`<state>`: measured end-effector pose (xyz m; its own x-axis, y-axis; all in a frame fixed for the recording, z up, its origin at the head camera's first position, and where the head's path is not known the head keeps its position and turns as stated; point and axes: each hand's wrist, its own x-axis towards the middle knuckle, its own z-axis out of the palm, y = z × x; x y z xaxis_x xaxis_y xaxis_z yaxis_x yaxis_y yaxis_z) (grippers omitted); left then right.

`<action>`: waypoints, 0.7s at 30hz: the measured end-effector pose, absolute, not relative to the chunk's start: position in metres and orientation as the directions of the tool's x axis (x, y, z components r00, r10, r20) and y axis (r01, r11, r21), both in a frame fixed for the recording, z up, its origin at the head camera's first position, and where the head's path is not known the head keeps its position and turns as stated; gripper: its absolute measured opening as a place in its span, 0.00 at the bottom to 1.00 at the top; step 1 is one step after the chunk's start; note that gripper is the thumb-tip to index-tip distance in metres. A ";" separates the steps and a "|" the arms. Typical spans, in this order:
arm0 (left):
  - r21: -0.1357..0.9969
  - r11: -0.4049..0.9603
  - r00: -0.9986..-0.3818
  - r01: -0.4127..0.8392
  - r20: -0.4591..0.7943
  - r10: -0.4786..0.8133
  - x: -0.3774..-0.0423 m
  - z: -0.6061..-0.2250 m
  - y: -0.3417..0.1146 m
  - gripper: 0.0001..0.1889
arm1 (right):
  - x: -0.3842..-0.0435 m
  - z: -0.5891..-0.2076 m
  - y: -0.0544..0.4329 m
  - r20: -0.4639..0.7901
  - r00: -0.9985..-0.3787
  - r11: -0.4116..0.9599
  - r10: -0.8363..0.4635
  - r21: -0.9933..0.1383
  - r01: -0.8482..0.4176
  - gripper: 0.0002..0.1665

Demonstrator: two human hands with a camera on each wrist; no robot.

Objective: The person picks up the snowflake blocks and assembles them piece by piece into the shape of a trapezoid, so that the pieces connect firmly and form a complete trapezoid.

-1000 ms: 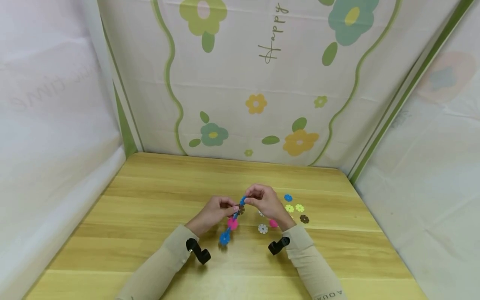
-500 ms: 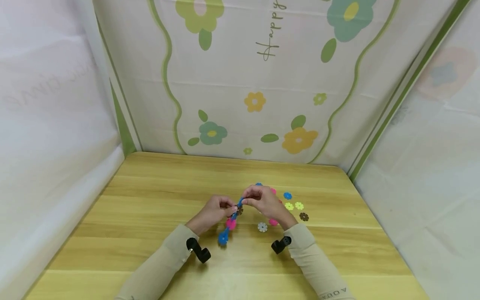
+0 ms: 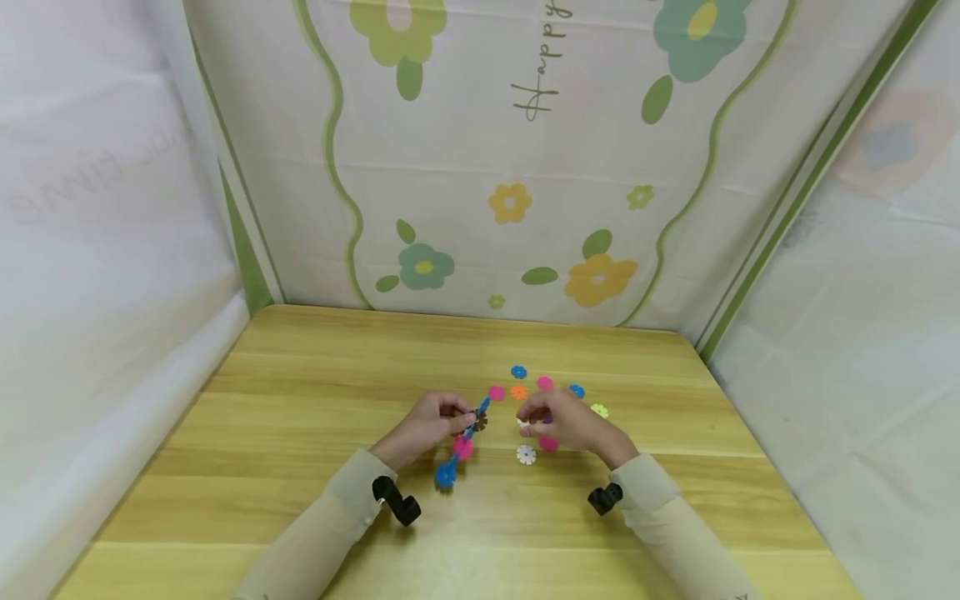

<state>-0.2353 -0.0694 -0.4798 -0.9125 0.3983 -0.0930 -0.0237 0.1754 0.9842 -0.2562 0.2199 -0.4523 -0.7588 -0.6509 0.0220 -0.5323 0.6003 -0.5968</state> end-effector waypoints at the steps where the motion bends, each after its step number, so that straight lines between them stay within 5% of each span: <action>1: 0.984 0.176 -0.912 -0.021 -0.091 0.399 -0.235 -0.480 -0.070 0.06 | -0.255 -0.454 0.221 0.022 -0.753 0.601 -0.658 -0.587 -0.542 0.11; 8: 0.983 0.186 -0.904 0.001 -0.078 0.420 -0.235 -0.479 -0.071 0.06 | -0.242 -0.470 0.223 -0.036 -0.755 0.664 -0.655 -0.504 -0.552 0.16; 13: 0.982 0.188 -0.899 -0.002 -0.084 0.430 -0.234 -0.479 -0.070 0.06 | -0.237 -0.475 0.221 -0.041 -0.769 0.683 -0.638 -0.493 -0.540 0.11; 21: 0.982 0.187 -0.900 -0.003 -0.084 0.428 -0.232 -0.478 -0.069 0.07 | -0.239 -0.473 0.217 -0.052 -0.785 0.659 -0.617 -0.579 -0.480 0.07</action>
<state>-0.2318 -0.0691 -0.4776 -0.8998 0.4280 -0.0843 -0.0030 0.1873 0.9823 -0.2392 0.2174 -0.4730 -0.7854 -0.6168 -0.0517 -0.4796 0.6593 -0.5791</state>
